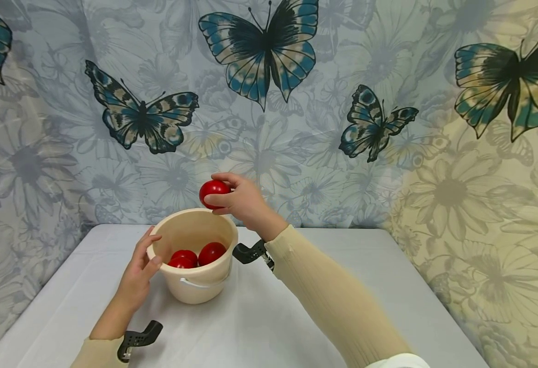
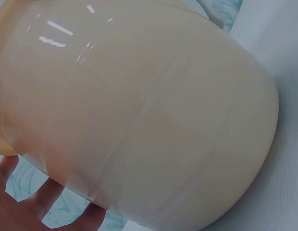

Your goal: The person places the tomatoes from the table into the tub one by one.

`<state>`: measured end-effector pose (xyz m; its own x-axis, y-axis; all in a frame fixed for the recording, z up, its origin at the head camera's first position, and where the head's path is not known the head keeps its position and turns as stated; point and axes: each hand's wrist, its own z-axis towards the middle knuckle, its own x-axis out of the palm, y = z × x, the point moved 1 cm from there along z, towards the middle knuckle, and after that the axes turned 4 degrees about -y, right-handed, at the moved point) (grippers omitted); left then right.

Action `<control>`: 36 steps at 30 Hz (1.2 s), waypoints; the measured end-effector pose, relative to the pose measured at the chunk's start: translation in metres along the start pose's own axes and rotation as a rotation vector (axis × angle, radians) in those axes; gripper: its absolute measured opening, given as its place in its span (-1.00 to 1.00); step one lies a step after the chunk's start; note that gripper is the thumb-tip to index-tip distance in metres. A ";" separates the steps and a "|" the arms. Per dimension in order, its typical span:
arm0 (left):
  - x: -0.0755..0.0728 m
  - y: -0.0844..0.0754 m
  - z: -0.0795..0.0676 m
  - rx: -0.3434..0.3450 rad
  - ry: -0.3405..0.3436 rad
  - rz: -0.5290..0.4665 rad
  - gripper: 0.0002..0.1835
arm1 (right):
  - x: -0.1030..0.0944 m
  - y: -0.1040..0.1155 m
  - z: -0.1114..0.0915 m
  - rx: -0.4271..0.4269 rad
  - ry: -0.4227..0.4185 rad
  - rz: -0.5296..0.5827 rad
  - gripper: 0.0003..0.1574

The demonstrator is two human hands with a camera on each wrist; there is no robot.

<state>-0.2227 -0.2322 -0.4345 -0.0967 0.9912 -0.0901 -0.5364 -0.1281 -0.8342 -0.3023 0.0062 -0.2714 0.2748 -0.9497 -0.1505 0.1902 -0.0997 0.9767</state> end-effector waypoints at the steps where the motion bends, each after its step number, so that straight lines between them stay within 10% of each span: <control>1: 0.000 0.000 0.000 0.000 0.001 -0.004 -0.51 | 0.002 -0.001 0.001 0.006 -0.003 -0.002 -0.32; 36: 0.002 0.000 0.000 -0.016 -0.004 -0.022 -0.52 | -0.019 -0.016 0.001 0.053 -0.014 -0.059 -0.35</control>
<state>-0.2227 -0.2297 -0.4343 -0.0879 0.9937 -0.0692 -0.5248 -0.1052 -0.8447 -0.3117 0.0259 -0.2835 0.2515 -0.9456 -0.2065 0.1555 -0.1712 0.9729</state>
